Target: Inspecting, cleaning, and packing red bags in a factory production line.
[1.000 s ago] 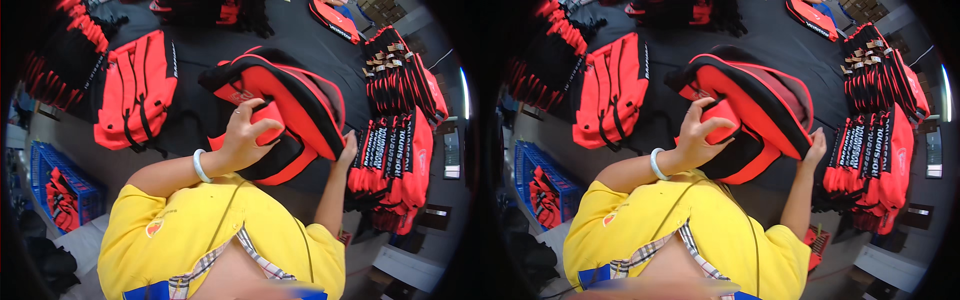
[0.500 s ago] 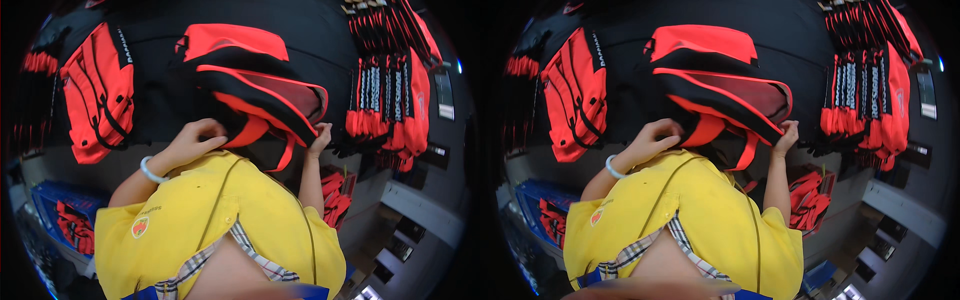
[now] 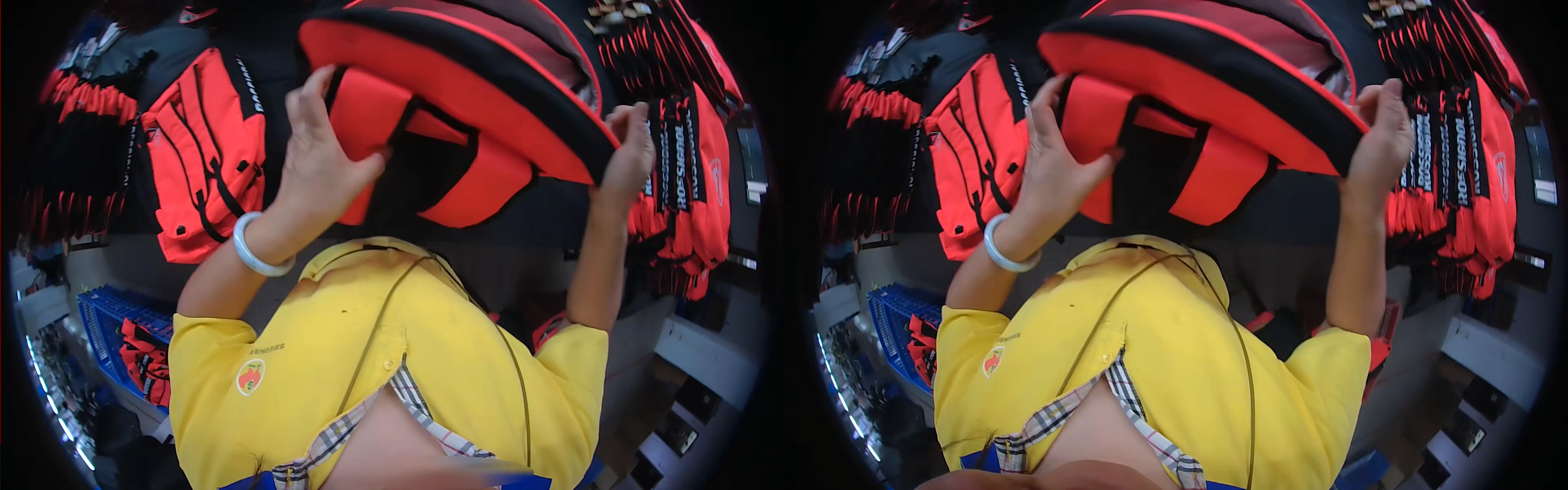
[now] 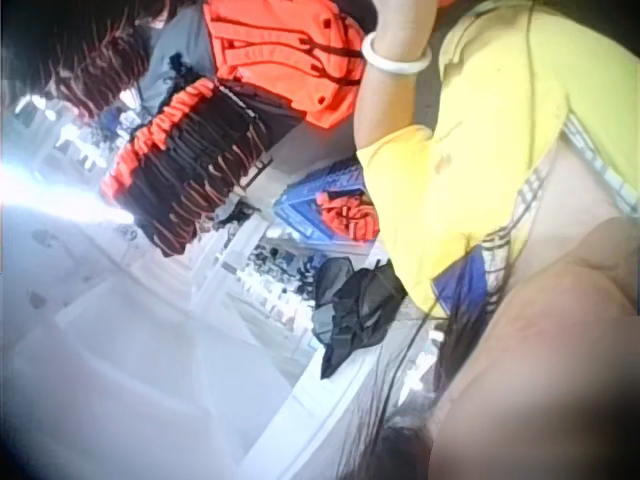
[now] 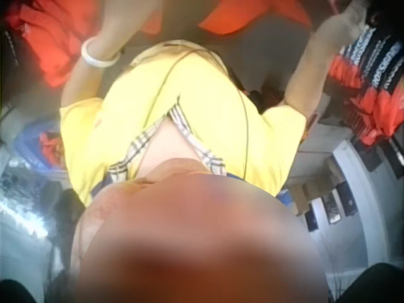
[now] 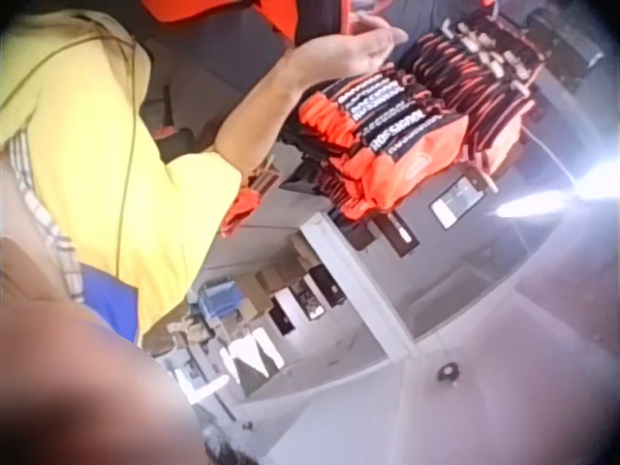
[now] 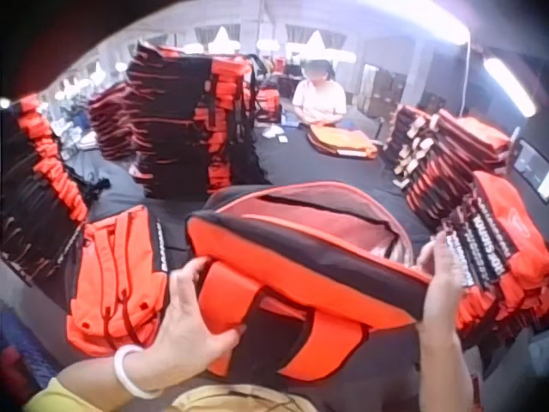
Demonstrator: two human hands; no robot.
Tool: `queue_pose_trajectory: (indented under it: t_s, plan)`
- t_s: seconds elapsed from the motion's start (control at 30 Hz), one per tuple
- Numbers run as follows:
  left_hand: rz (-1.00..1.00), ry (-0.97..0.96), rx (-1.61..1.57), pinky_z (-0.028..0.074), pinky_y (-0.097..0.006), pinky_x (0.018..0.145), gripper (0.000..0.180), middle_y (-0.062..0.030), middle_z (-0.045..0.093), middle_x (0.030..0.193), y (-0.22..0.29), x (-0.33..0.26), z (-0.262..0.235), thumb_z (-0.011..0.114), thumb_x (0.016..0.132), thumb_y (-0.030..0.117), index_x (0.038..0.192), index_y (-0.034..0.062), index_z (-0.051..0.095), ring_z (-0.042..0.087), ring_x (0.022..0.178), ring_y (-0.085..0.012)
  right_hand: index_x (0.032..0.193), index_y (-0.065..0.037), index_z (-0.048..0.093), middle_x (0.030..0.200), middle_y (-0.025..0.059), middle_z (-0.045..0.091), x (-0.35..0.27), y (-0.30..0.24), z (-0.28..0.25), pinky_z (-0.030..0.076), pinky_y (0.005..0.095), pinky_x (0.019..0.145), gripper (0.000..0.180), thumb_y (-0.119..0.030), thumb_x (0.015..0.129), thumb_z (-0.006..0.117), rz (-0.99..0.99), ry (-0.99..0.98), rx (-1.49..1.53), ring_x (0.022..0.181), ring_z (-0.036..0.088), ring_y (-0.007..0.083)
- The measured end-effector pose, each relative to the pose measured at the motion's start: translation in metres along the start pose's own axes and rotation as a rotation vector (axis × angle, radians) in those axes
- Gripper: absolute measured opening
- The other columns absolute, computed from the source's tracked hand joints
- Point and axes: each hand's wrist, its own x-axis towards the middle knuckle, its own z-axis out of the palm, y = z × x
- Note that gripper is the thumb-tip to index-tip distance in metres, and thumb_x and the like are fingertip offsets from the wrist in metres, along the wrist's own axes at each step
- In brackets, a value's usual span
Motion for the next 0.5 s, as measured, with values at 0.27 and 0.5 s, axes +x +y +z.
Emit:
queue_pose_trajectory:
  t_s: [0.27,0.5]
  plan:
    - [0.526,0.179,0.756,0.045,-0.035,0.089,0.069,-0.0125,0.041,0.135,0.008,0.096,-0.074,0.064,0.078,0.012,0.142,0.0175,0.041,0.056,0.101,-0.0296,0.075,-0.001,0.055,0.072,-0.0007,0.053,-0.025,-0.073,0.049,0.034,0.0188,0.064,0.033,-0.023,0.1,0.051,-0.443,-0.37,0.05,0.065,0.043,0.0043]
    - [0.552,-0.508,0.697,0.05,-0.039,0.074,0.076,-0.0156,0.064,0.079,0.069,0.088,-0.128,0.063,0.063,0.0,0.137,0.0047,0.047,0.063,0.078,-0.0313,0.096,0.001,0.06,0.082,0.0011,0.06,0.06,-0.091,0.002,0.04,0.0209,0.058,0.03,-0.026,0.101,0.048,-0.23,-0.674,0.245,0.066,0.053,0.0056]
